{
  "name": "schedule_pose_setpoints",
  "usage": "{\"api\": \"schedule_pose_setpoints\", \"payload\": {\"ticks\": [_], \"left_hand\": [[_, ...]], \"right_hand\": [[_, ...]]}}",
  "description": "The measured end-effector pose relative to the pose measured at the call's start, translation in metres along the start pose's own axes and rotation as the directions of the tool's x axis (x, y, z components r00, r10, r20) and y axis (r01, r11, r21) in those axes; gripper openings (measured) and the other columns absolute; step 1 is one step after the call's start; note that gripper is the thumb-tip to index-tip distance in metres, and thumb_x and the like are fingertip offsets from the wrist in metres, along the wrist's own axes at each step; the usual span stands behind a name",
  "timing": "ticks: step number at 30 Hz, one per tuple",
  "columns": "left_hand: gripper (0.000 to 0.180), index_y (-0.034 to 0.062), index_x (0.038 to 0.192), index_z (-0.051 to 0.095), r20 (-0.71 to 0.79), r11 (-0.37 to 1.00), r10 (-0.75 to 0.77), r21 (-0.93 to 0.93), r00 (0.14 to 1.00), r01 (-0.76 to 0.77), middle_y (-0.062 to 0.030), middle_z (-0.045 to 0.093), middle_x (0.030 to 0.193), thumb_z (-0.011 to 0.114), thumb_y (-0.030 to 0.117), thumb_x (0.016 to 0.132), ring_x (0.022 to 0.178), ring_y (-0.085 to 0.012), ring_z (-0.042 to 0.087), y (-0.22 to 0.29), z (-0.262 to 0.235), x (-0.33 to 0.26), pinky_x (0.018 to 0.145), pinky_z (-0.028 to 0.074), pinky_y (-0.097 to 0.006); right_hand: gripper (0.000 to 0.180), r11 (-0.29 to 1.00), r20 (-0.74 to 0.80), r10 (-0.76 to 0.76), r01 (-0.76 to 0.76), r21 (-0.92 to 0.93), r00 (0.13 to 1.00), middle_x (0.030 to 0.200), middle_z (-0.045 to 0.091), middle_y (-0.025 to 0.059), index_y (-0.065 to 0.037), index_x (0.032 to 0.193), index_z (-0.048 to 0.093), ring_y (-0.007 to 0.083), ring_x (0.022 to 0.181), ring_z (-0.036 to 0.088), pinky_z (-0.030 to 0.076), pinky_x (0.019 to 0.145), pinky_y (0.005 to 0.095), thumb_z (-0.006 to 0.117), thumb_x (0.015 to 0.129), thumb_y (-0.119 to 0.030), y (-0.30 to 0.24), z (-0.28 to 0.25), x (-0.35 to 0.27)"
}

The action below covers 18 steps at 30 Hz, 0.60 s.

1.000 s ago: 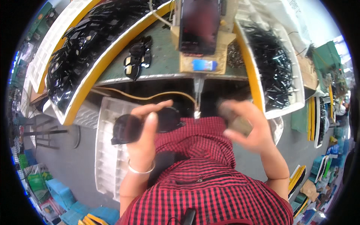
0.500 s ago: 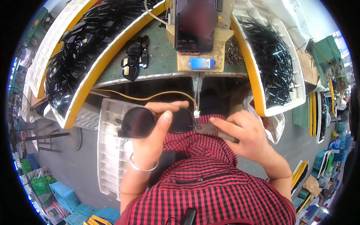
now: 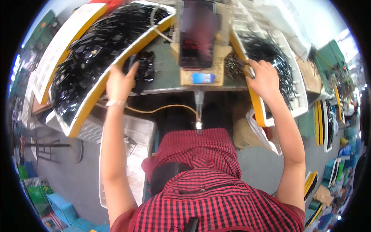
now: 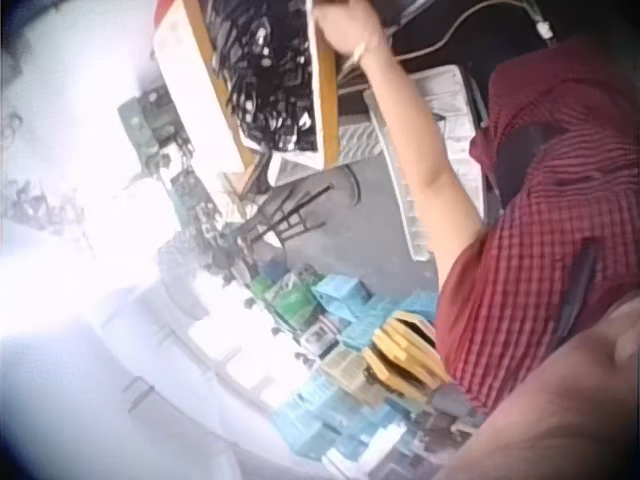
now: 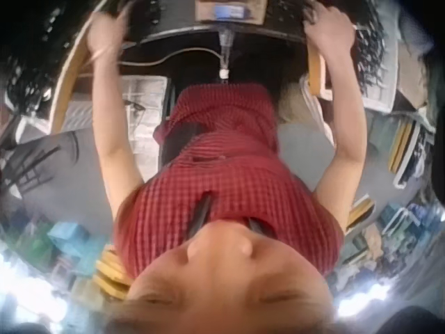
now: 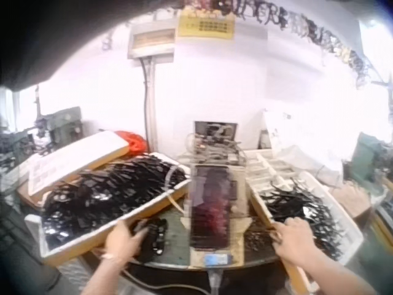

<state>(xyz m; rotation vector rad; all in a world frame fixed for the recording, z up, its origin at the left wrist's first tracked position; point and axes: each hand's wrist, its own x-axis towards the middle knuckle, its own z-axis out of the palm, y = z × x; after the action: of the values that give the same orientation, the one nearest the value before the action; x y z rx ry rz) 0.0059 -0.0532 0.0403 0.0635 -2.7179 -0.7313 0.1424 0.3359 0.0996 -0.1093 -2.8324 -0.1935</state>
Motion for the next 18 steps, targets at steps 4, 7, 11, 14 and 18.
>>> {"api": "schedule_pose_setpoints", "payload": {"ticks": [4, 7, 11, 14, 18], "left_hand": [[0.077, -0.0032, 0.113, 0.054, 0.118, 0.960, -0.026, 0.282, 0.993, -0.008, -0.0208, 0.063, 0.111, 0.072, 0.061, 0.073, 0.099, -0.0348, 0.065, 0.017, 0.038, 0.035, 0.082, 0.055, -0.042], [0.081, -0.0026, 0.116, 0.056, 0.075, 0.944, -0.013, 0.331, 0.997, -0.012, -0.0197, 0.063, 0.114, 0.070, 0.064, 0.073, 0.102, -0.0348, 0.064, 0.016, 0.039, 0.023, 0.084, 0.053, -0.042], [0.050, -0.0004, 0.109, 0.063, -0.190, 0.993, 0.113, -0.021, 0.975, -0.119, -0.0173, 0.068, 0.097, 0.069, 0.043, 0.085, 0.090, -0.0253, 0.066, -0.006, -0.024, -0.031, 0.075, 0.053, -0.034], [0.023, -0.0009, 0.101, 0.065, -0.533, 0.944, 0.062, -0.243, 0.844, -0.223, -0.0104, 0.068, 0.084, 0.067, 0.019, 0.090, 0.072, -0.0111, 0.060, -0.103, -0.039, -0.090, 0.065, 0.049, -0.024], [0.015, 0.0008, 0.091, 0.063, -0.143, 0.849, -0.525, -0.158, 0.839, 0.505, -0.0149, 0.066, 0.081, 0.062, 0.016, 0.088, 0.074, -0.0247, 0.063, -0.262, 0.012, -0.172, 0.072, 0.049, -0.034]], "right_hand": [[0.046, 0.995, -0.125, 0.079, -0.070, 0.070, 0.989, 0.097, 0.061, 0.0137, -0.008, 0.116, 0.062, 0.0318, 0.095, 0.058, 0.046, 0.085, 0.0423, 0.071, 0.072, -0.019, 0.004, 0.025, 0.009], [0.052, 0.956, -0.116, 0.131, -0.094, 0.277, 0.985, 0.098, 0.061, 0.0122, -0.008, 0.122, 0.060, 0.0326, 0.095, 0.057, 0.045, 0.086, 0.0418, 0.073, 0.072, -0.017, -0.007, 0.025, -0.011], [0.054, 0.736, -0.034, 0.304, -0.213, 0.643, 0.952, 0.115, 0.060, 0.0112, -0.006, 0.130, 0.055, 0.0238, 0.110, 0.057, 0.044, 0.096, 0.0345, 0.071, 0.079, -0.012, -0.013, 0.008, -0.069], [0.052, 0.416, 0.019, 0.470, -0.241, 0.877, 0.882, 0.114, 0.058, 0.0093, -0.001, 0.136, 0.047, 0.0194, 0.107, 0.055, 0.043, 0.096, 0.0326, 0.063, 0.087, -0.007, -0.026, 0.005, -0.119], [0.051, 0.375, 0.120, 0.481, -0.328, 0.867, 0.868, 0.106, 0.055, 0.0060, 0.003, 0.136, 0.045, 0.0158, 0.100, 0.053, 0.040, 0.095, 0.0306, 0.060, 0.087, -0.005, -0.035, 0.001, -0.139]]}}
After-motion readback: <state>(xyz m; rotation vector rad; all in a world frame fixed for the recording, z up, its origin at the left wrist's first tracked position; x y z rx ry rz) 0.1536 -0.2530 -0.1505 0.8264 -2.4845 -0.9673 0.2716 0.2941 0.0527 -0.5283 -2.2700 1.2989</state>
